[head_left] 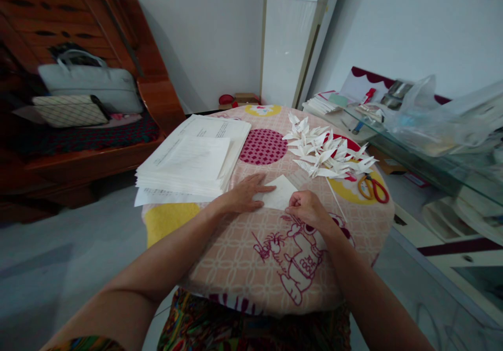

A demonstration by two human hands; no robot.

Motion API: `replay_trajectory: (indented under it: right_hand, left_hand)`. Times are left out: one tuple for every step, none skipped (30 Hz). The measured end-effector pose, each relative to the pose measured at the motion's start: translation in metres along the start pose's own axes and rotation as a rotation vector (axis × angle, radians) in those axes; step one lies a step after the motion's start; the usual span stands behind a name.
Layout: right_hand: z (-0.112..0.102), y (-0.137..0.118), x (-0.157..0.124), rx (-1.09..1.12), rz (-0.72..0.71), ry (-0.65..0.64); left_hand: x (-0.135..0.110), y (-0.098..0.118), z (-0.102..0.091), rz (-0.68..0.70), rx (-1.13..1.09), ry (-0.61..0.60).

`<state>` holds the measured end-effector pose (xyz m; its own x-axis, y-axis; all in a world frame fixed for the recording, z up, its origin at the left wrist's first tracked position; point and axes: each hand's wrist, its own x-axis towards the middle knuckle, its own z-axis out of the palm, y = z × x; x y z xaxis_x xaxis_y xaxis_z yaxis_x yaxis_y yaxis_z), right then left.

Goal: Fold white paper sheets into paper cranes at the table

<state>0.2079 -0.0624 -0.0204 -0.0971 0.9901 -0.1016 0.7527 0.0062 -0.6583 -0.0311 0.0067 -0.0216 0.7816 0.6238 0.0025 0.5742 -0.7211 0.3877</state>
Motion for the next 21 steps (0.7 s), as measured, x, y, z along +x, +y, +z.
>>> replay_trajectory:
  right_hand:
    - [0.0,0.001,0.0,0.003,-0.01,-0.001]
    - [0.0,0.001,0.0,0.005,-0.018,-0.002]
    - [0.0,0.001,0.0,0.006,-0.025,-0.002]
    - [0.0,0.001,0.0,0.004,-0.028,-0.004]
    - [0.0,0.001,0.0,0.001,-0.028,-0.005]
    - [-0.001,0.001,0.0,-0.004,-0.025,-0.004]
    - [-0.001,0.001,0.0,-0.007,-0.022,-0.003]
    - [-0.001,0.001,0.0,-0.008,-0.022,-0.002]
    - [0.0,0.001,0.0,-0.007,-0.022,-0.001]
    - [0.0,0.001,0.0,-0.006,-0.022,0.001]
    - [0.001,0.002,0.001,-0.006,-0.024,0.002]
    - [0.001,0.003,0.001,-0.008,-0.025,0.004]
    - [0.002,0.003,0.001,-0.012,-0.026,0.007]
    - [0.002,0.003,0.001,-0.017,-0.028,0.011]
    - [0.002,0.002,0.001,-0.021,-0.027,0.013]
    - [0.001,0.002,0.001,-0.026,-0.025,0.015]
    - [0.001,0.001,0.0,-0.029,-0.021,0.016]
    - [0.001,0.0,0.0,-0.031,-0.017,0.017]
    - [0.0,-0.001,-0.001,-0.033,-0.014,0.017]
    - [0.0,-0.001,-0.001,-0.033,-0.013,0.019]
    - [0.0,-0.002,-0.001,-0.031,-0.016,0.021]
  left_hand:
    - [-0.002,-0.002,-0.002,0.006,-0.011,-0.018]
    - [-0.004,-0.004,-0.004,0.011,-0.018,-0.036]
    - [-0.007,-0.006,-0.006,0.015,-0.022,-0.051]
    - [-0.009,-0.008,-0.007,0.016,-0.024,-0.063]
    - [-0.011,-0.01,-0.008,0.016,-0.027,-0.068]
    - [-0.013,-0.011,-0.008,0.015,-0.031,-0.066]
    - [-0.016,-0.013,-0.008,0.016,-0.037,-0.061]
    - [-0.017,-0.015,-0.007,0.021,-0.044,-0.054]
    - [-0.019,-0.016,-0.007,0.027,-0.05,-0.047]
    - [-0.021,-0.018,-0.007,0.034,-0.055,-0.043]
    - [-0.022,-0.019,-0.008,0.041,-0.058,-0.043]
    - [-0.023,-0.021,-0.008,0.045,-0.06,-0.043]
    - [-0.025,-0.022,-0.008,0.048,-0.062,-0.044]
    - [-0.026,-0.024,-0.009,0.051,-0.064,-0.045]
    - [-0.027,-0.026,-0.01,0.059,-0.068,-0.043]
    - [-0.029,-0.029,-0.011,0.077,-0.075,-0.04]
    - [-0.03,-0.032,-0.012,0.102,-0.086,-0.037]
    - [-0.031,-0.036,-0.013,0.132,-0.103,-0.035]
    - [-0.032,-0.039,-0.014,0.162,-0.126,-0.038]
    - [-0.031,-0.042,-0.016,0.176,-0.149,-0.038]
    - [-0.029,-0.043,-0.018,0.166,-0.169,-0.027]
